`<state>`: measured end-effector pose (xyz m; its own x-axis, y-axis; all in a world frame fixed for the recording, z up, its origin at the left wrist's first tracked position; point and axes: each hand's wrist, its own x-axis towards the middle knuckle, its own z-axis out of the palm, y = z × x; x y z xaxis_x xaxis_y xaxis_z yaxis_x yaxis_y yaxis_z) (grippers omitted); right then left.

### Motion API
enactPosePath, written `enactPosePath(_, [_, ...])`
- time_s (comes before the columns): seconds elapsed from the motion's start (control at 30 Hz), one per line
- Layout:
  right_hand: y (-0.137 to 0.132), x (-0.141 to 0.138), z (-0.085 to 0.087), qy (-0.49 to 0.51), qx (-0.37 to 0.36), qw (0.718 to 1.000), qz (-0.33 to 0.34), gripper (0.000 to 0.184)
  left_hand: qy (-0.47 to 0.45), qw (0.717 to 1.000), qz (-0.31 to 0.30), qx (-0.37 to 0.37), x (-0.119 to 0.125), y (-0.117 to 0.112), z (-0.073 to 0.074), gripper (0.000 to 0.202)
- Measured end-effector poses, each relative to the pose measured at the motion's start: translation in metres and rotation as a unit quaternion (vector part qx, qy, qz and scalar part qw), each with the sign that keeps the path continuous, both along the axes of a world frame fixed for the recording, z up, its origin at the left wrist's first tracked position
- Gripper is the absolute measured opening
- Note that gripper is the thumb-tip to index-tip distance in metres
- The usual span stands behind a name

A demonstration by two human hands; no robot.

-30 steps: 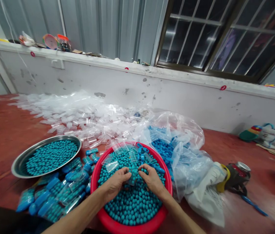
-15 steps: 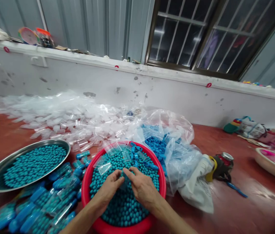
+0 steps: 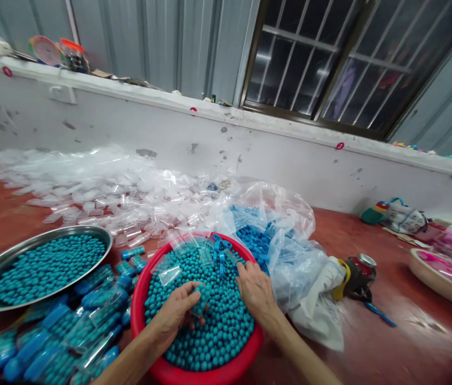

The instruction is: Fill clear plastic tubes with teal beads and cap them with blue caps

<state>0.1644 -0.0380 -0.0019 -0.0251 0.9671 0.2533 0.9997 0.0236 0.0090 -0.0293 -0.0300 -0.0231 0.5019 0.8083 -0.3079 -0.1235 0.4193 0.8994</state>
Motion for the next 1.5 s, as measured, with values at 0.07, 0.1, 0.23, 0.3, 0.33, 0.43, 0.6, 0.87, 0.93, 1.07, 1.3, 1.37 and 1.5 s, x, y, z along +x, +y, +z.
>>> enactPosePath(0.07, [0.01, 0.009, -0.007, -0.026, 0.006, 1.0, -0.013, 0.018, -0.026, 1.0, -0.011, -0.011, 0.0, -0.001, 0.0, 0.045])
enactPosePath(0.1, [0.014, 0.012, -0.011, -0.034, 0.006, 0.999, -0.013, 0.018, -0.033, 0.999, -0.017, -0.012, 0.0, -0.001, 0.0, 0.043])
enactPosePath(0.23, [0.018, 0.009, -0.019, -0.029, 0.001, 1.0, 0.006, 0.015, -0.035, 0.999, -0.041, -0.008, 0.0, -0.004, -0.003, 0.041])
enactPosePath(0.3, [0.013, 0.001, -0.016, 0.026, -0.018, 0.999, 0.035, 0.017, -0.034, 0.998, -0.043, 0.004, 0.001, -0.004, -0.005, 0.041])
enactPosePath(0.33, [0.009, -0.004, -0.013, 0.064, -0.03, 0.996, 0.059, 0.02, -0.032, 0.999, -0.041, 0.012, 0.001, -0.004, -0.006, 0.04])
enactPosePath(0.43, [-0.003, -0.019, -0.007, 0.161, -0.045, 0.974, 0.15, 0.029, -0.018, 0.999, -0.026, 0.042, 0.002, -0.004, -0.007, 0.04])
enactPosePath(0.6, [-0.015, -0.032, -0.008, 0.262, -0.052, 0.932, 0.246, 0.035, 0.013, 0.997, 0.003, 0.074, 0.002, -0.003, -0.006, 0.042])
enactPosePath(0.87, [-0.022, -0.017, -0.001, 0.22, -0.056, 0.956, 0.188, 0.031, 0.038, 0.996, 0.015, 0.082, 0.001, -0.002, -0.005, 0.039])
enactPosePath(0.93, [-0.023, -0.015, 0.003, 0.215, -0.047, 0.96, 0.171, 0.03, 0.036, 0.996, 0.019, 0.083, 0.001, -0.002, -0.005, 0.04])
enactPosePath(1.07, [-0.023, -0.025, 0.01, 0.332, -0.037, 0.928, 0.167, 0.028, 0.005, 0.997, -0.005, 0.075, 0.002, -0.004, -0.004, 0.041])
enactPosePath(1.3, [-0.022, -0.04, 0.01, 0.418, -0.052, 0.891, 0.171, 0.024, -0.022, 0.997, -0.003, 0.08, 0.002, -0.006, -0.006, 0.05])
enactPosePath(1.37, [-0.022, -0.039, 0.012, 0.425, -0.063, 0.885, 0.178, 0.025, -0.023, 0.996, -0.008, 0.089, 0.001, -0.005, -0.007, 0.053])
enactPosePath(1.5, [-0.023, -0.036, 0.015, 0.406, -0.072, 0.892, 0.184, 0.025, -0.032, 0.996, -0.014, 0.085, 0.001, -0.005, -0.008, 0.057])
